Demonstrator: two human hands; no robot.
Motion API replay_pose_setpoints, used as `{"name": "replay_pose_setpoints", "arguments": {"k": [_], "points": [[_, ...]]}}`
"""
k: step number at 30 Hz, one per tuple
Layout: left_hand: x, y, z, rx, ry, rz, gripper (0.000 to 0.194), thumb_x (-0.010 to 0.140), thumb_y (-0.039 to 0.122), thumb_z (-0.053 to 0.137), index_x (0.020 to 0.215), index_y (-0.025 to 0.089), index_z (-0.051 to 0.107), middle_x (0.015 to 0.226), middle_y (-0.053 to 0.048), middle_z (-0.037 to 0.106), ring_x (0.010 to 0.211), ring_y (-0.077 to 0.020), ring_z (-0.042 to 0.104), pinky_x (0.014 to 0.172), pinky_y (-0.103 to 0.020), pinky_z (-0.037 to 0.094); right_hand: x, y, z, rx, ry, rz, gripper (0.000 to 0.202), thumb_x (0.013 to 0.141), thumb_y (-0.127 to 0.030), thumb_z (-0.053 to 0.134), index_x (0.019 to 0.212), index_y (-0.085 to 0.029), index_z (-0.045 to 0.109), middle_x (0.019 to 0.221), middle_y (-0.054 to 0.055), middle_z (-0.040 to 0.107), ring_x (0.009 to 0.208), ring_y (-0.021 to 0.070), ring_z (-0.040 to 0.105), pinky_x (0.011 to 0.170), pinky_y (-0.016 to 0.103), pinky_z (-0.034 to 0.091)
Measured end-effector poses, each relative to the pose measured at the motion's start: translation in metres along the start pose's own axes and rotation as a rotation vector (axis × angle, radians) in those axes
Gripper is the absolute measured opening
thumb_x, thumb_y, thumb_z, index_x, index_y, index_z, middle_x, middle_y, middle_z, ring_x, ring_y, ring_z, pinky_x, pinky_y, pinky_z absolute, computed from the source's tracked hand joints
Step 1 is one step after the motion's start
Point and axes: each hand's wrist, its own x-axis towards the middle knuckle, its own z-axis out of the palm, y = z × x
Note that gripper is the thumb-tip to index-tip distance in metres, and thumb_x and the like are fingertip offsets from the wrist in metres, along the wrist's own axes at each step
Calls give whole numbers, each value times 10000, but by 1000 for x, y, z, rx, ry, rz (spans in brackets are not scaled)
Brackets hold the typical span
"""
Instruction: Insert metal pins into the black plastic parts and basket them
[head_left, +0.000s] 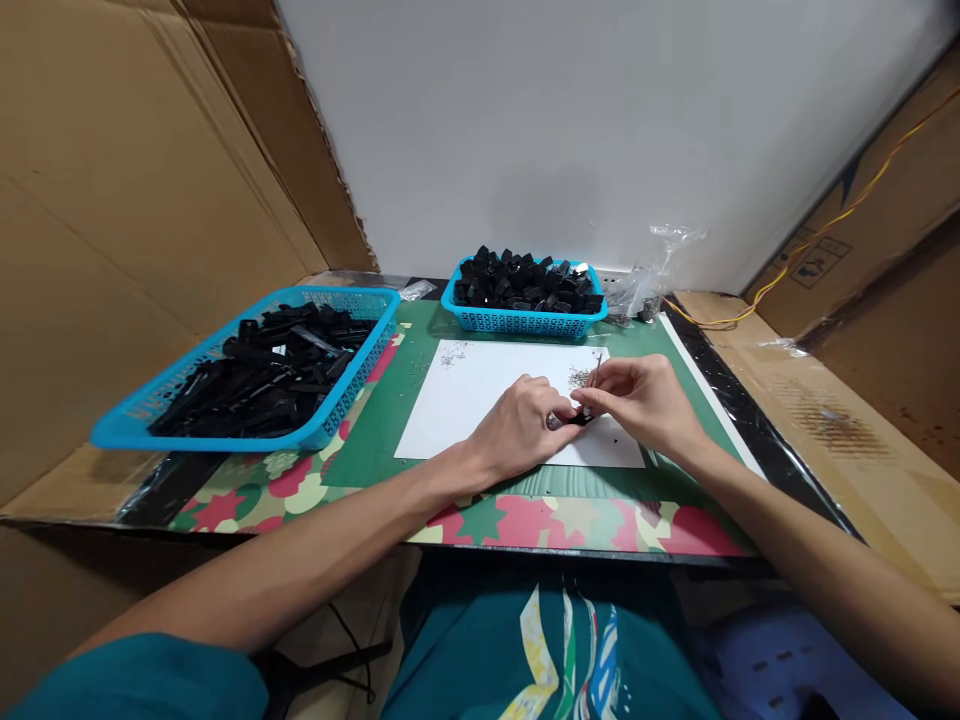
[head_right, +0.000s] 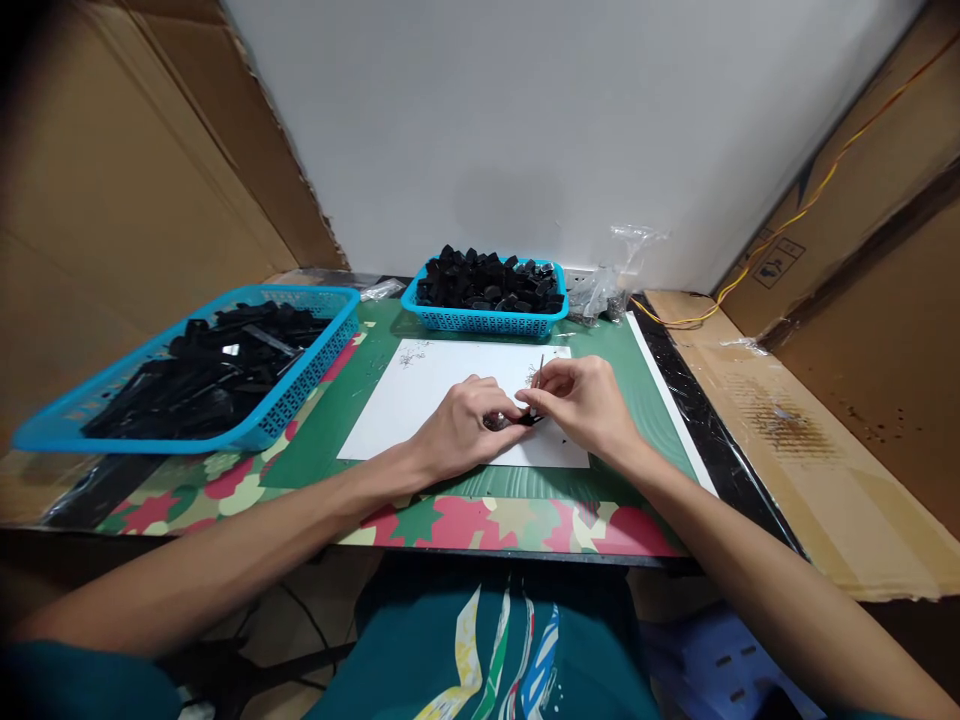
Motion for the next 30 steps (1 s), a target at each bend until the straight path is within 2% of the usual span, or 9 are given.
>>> {"name": "replay_pose_setpoints", "arguments": {"k": [4, 12, 17, 21, 25, 28, 30], "points": [[0, 1, 1, -14, 12, -16, 121, 837, 212, 813, 738, 180, 752, 690, 11, 722, 681, -158, 630, 807, -354, 455, 0, -2, -1, -55, -16, -14, 389, 844, -524, 805, 696, -173, 725, 678, 93, 762, 610, 217, 714, 555, 311, 522], [-1, -1, 1, 7, -2, -16, 164, 850, 227, 795, 700, 187, 742, 678, 2, 700, 658, -157, 602, 764, -352, 450, 4, -9, -3, -123, -56, -18, 242, 852, -329, 760, 679, -164, 725, 598, 43, 697, 553, 146, 593, 519, 276, 398], [1, -1, -1, -6, -15, -10, 171, 847, 204, 798, 688, 189, 737, 693, 8, 721, 672, -155, 621, 761, -351, 442, 5, -7, -2, -49, -54, -7, 252, 849, -325, 756, 661, -165, 710, 613, 44, 709, 566, 148, 609, 539, 271, 424], [3, 0, -3, -29, -23, -21, 133, 819, 175, 825, 711, 195, 749, 708, 19, 745, 693, -158, 642, 757, -349, 437, 7, -2, 1, 75, -33, 39, 294, 844, -396, 778, 673, -169, 701, 617, 56, 712, 575, 176, 649, 541, 283, 456], [2, 1, -4, 8, -15, -52, 115, 785, 170, 851, 722, 193, 757, 710, 7, 735, 700, -171, 634, 743, -354, 435, 8, -4, -1, 161, -26, 10, 271, 892, -414, 738, 782, -167, 706, 716, 76, 743, 669, 207, 701, 628, 311, 509], [2, 1, -3, 30, -6, -53, 134, 784, 176, 857, 716, 183, 742, 698, 1, 717, 705, -175, 632, 754, -357, 439, 8, -7, -10, 26, -19, -93, 215, 978, -336, 616, 881, -168, 709, 790, 64, 739, 710, 180, 655, 662, 303, 461], [1, 1, -3, 38, 0, -45, 137, 795, 189, 858, 729, 182, 738, 710, -2, 714, 712, -176, 637, 764, -358, 447, 8, -8, -17, -125, -87, -122, 219, 998, -282, 565, 891, -169, 721, 815, 52, 729, 703, 160, 595, 653, 296, 405]]}}
